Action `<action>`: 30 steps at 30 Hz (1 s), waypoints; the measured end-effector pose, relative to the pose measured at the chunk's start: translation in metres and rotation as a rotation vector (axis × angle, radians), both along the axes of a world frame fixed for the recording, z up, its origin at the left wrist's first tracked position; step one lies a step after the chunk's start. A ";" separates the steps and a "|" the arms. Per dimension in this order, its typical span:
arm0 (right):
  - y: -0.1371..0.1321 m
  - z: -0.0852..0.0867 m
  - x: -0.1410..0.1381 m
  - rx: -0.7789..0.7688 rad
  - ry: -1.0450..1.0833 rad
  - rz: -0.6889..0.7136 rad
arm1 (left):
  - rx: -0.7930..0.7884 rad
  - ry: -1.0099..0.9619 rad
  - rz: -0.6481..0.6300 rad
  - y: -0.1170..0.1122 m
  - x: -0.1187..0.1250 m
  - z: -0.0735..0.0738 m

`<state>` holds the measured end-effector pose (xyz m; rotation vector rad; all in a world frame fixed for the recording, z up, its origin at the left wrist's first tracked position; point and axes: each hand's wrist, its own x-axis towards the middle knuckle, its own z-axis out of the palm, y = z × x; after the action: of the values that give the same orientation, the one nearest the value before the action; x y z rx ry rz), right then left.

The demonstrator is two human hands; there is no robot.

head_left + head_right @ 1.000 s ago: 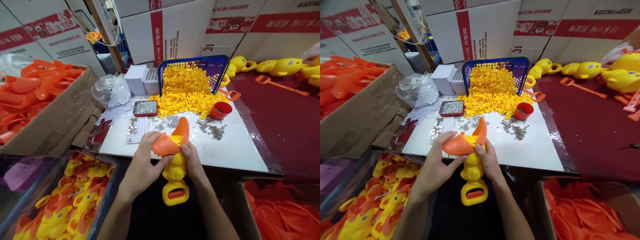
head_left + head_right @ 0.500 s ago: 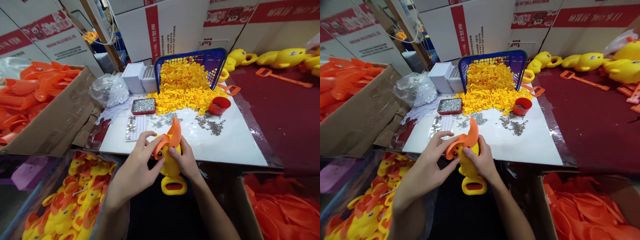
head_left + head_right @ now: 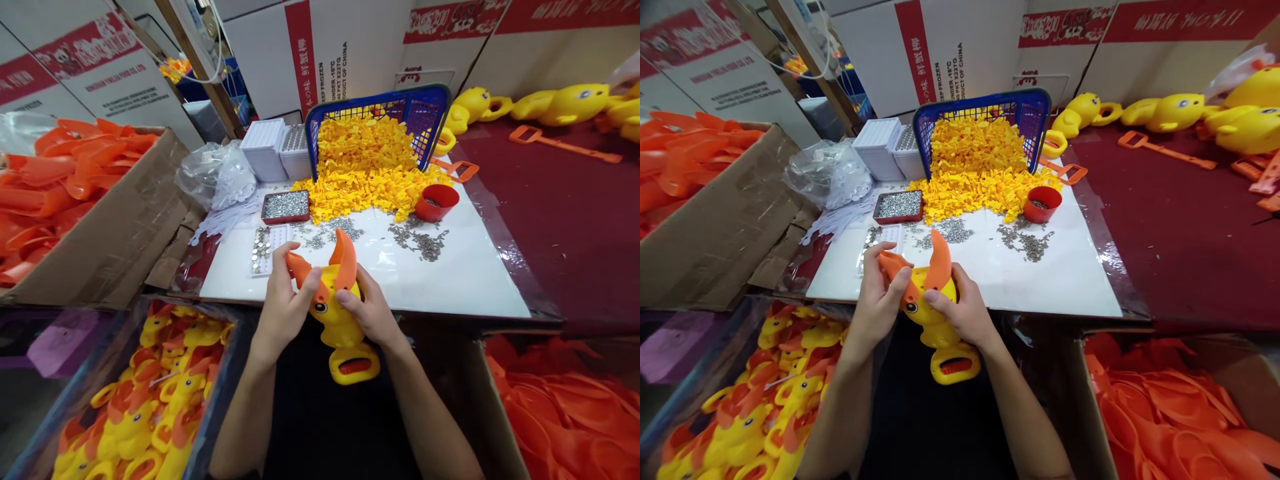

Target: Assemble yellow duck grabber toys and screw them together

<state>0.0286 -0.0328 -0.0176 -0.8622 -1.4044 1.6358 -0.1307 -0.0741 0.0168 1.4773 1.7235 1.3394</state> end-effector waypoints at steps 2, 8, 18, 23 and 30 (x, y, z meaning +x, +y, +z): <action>0.001 0.000 0.000 -0.007 -0.002 0.000 | 0.076 -0.112 0.059 0.000 0.010 -0.010; 0.003 0.001 0.000 -0.067 0.016 0.035 | 0.217 -0.455 -0.025 0.008 0.016 -0.018; -0.003 -0.002 0.001 -0.028 0.036 0.035 | -0.002 -0.521 -0.153 -0.017 -0.004 -0.011; -0.009 -0.010 0.003 0.135 0.076 0.068 | -0.034 -0.584 -0.100 -0.041 0.001 -0.013; -0.022 -0.030 0.008 0.181 0.201 0.039 | 0.055 -0.545 -0.145 -0.058 0.019 -0.020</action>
<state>0.0366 -0.0547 -0.0474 -0.5536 -1.4088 1.5499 -0.1118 -0.1316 -0.0033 1.0997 1.2181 1.5395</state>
